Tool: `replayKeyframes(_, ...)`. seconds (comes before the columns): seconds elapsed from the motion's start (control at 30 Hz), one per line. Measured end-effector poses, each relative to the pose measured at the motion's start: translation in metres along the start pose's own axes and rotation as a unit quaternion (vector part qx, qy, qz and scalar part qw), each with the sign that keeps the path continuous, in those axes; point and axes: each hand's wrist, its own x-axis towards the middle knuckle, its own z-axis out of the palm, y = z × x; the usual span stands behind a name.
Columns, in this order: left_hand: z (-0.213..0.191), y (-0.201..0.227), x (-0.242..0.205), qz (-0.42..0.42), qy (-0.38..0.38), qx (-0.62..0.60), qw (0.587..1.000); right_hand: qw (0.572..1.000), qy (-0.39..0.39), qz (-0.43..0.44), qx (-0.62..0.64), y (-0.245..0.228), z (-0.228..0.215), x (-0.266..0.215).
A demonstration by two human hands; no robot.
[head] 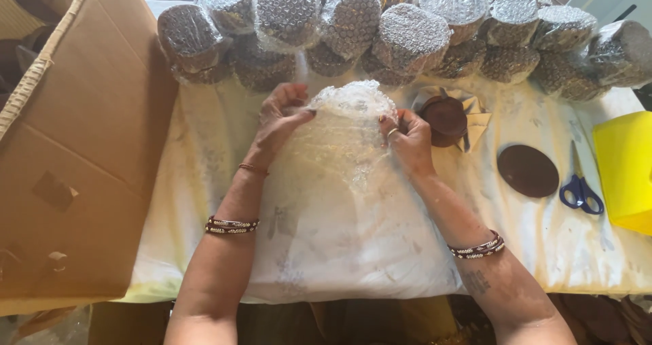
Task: The person wraps stacks of round, dark brown objects in bubble wrap and secures them with tape. They then wipe a single round object with a cloth and place it into a blue basin. Finally, they handle a piece of bubble wrap from a cardboard box.
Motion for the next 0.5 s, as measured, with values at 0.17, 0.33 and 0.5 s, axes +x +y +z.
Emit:
replayKeyframes(0.17,0.033,0.036,-0.015,0.256,-0.066,0.136,0.955,0.991,-0.052,-0.067,-0.103,0.009,0.0,-0.002)
replayKeyframes(0.33,0.034,0.011,-0.015,0.052,0.015,0.241,0.969,0.987,-0.054,-0.056,-0.142,0.01,0.0,-0.005)
replayKeyframes(0.5,0.04,0.015,-0.016,0.047,0.026,0.314,0.948,0.978,-0.064,-0.078,-0.181,-0.004,0.008,-0.009)
